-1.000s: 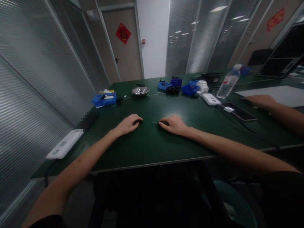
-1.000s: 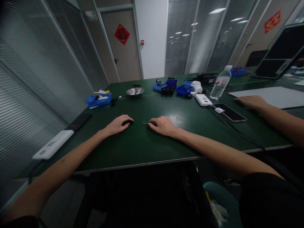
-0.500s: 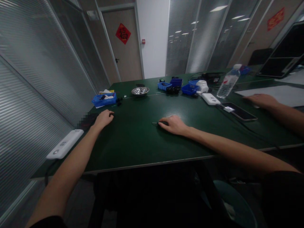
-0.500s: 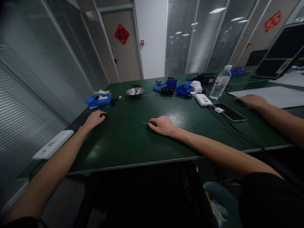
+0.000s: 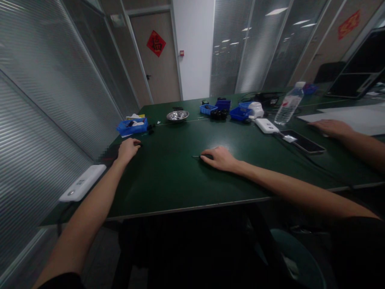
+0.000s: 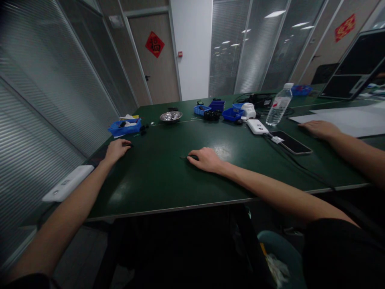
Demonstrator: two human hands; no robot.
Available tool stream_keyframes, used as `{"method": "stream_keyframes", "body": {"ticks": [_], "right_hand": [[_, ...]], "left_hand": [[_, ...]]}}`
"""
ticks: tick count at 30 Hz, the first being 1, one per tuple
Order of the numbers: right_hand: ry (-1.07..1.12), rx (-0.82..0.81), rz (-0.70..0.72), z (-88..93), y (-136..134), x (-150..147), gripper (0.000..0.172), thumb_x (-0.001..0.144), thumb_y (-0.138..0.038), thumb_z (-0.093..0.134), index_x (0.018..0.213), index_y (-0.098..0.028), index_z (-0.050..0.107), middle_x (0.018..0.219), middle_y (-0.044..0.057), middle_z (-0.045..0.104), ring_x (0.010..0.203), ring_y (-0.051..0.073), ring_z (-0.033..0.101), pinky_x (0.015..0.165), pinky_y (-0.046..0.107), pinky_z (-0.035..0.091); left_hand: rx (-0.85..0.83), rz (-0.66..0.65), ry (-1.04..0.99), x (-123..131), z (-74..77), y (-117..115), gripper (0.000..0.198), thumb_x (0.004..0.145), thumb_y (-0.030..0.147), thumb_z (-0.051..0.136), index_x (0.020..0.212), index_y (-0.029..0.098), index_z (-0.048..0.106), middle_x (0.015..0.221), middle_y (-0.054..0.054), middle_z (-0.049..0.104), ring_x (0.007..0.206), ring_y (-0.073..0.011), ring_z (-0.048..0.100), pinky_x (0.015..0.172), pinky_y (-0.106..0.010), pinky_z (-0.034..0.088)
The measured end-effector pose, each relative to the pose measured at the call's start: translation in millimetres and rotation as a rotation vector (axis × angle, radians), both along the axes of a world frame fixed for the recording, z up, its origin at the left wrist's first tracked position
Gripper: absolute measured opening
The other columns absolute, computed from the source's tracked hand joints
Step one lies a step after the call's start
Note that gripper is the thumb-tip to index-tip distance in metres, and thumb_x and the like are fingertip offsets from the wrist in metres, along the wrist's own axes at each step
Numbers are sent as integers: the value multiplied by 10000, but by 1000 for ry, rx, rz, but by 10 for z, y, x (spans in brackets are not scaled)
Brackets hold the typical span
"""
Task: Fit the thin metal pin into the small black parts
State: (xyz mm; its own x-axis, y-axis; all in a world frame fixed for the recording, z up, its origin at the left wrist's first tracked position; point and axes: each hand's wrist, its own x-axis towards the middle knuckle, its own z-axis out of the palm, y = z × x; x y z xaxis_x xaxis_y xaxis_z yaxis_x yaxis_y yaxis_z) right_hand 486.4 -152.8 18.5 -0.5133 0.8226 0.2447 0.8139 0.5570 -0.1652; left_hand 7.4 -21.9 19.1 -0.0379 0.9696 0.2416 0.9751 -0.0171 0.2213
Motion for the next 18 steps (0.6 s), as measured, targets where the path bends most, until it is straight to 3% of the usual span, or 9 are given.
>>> {"method": "stream_keyframes", "body": {"ticks": [5,18], "right_hand": [[-5,-7,-11,-6,7,3,475,1077,-520,461,1286,-219,763,898,70,798,727,199,698,684,298,435],[9,-6,1,12,-3,2,469,1078,-514,463,1266,-214,770,871,68,786,702,194,677,662,302,408]], "left_hand": [[25,-16,-6,30,9,-4,331,910,252,696,1217,194,803,1123,-99,808,1050,-285,737,969,-365,558],[25,-57,-30,-20,-42,61,312,924,206,667,1198,155,807,1124,-123,805,1039,-286,740,1009,-382,548]]}}
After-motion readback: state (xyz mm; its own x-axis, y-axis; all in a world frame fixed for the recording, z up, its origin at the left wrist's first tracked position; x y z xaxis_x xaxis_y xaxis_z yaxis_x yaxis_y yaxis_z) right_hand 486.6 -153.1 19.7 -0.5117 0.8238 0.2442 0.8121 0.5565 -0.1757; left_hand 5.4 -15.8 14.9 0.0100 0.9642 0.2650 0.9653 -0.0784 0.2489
